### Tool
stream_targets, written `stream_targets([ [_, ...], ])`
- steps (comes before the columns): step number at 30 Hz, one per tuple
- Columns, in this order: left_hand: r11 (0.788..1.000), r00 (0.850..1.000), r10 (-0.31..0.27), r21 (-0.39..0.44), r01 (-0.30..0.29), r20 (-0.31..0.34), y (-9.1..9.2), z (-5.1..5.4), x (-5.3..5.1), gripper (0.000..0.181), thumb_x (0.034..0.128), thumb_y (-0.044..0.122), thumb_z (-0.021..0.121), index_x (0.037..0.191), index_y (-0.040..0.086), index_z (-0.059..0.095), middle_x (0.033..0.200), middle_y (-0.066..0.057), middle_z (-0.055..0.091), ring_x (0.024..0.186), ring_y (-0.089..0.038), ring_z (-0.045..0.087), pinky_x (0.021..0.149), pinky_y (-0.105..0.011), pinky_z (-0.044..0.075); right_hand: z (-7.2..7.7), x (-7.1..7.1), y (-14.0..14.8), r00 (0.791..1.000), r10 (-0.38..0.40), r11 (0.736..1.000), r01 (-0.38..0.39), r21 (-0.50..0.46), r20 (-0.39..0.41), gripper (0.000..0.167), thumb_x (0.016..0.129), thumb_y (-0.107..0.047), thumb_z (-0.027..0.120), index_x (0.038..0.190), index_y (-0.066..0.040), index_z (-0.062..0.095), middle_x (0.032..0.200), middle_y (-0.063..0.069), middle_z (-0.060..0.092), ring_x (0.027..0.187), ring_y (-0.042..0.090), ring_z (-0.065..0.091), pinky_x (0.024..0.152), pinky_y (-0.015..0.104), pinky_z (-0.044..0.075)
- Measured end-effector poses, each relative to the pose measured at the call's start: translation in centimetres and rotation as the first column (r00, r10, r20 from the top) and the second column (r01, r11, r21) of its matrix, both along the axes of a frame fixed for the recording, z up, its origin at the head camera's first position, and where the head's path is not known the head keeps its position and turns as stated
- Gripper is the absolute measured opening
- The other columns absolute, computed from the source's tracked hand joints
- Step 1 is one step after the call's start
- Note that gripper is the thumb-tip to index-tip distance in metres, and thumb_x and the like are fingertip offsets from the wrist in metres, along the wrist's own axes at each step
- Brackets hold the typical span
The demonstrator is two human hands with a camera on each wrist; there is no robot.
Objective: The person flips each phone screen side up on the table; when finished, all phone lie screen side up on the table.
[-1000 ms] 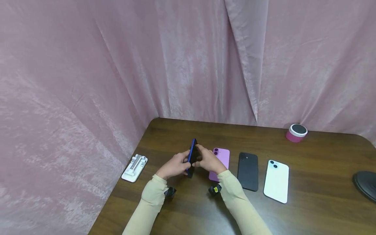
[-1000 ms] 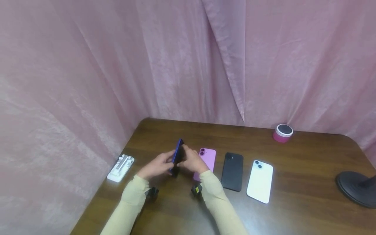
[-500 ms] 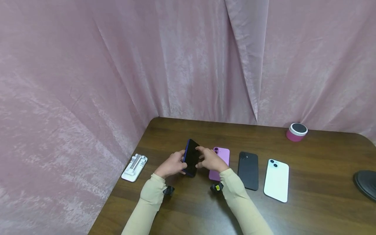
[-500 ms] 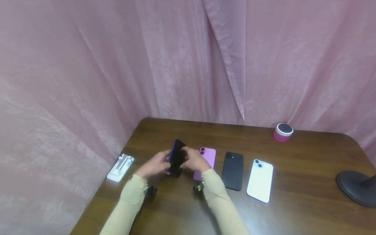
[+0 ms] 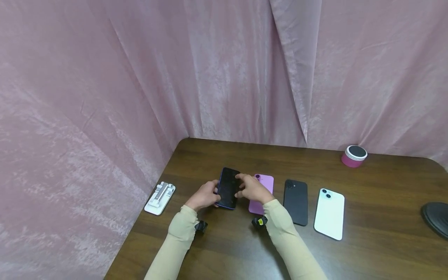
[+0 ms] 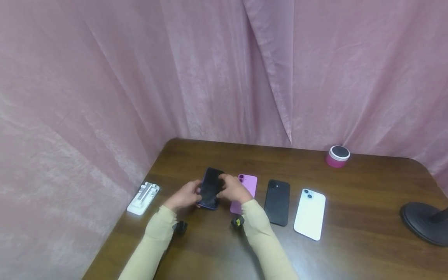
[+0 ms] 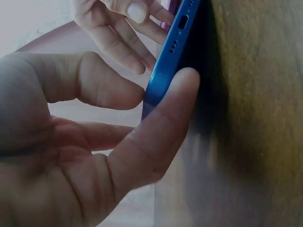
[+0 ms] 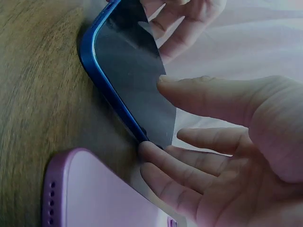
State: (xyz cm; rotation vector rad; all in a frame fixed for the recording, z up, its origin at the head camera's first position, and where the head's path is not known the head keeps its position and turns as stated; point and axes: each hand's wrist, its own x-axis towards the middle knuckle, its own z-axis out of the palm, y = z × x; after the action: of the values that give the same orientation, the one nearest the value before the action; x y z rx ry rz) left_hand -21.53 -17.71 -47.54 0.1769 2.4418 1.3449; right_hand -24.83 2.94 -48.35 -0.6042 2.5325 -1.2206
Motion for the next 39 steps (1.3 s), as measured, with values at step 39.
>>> stream_targets([
  [39,0.992,0.992,0.13,0.009,-0.13,-0.008,0.4,-0.6,-0.9,0.047,0.0948,0.012,0.063,0.136,-0.009,0.053,0.122,-0.022,0.061,0.104,-0.029,0.06,0.089,-0.042,0.052,-0.1,0.1,-0.3,0.998,-0.01,1.0,0.012,0.019,-0.066,0.053,0.085,-0.008,0.079,0.13,0.012,0.059,0.108,0.021,0.071,0.078,0.018,0.064,0.074,0.038,0.054],
])
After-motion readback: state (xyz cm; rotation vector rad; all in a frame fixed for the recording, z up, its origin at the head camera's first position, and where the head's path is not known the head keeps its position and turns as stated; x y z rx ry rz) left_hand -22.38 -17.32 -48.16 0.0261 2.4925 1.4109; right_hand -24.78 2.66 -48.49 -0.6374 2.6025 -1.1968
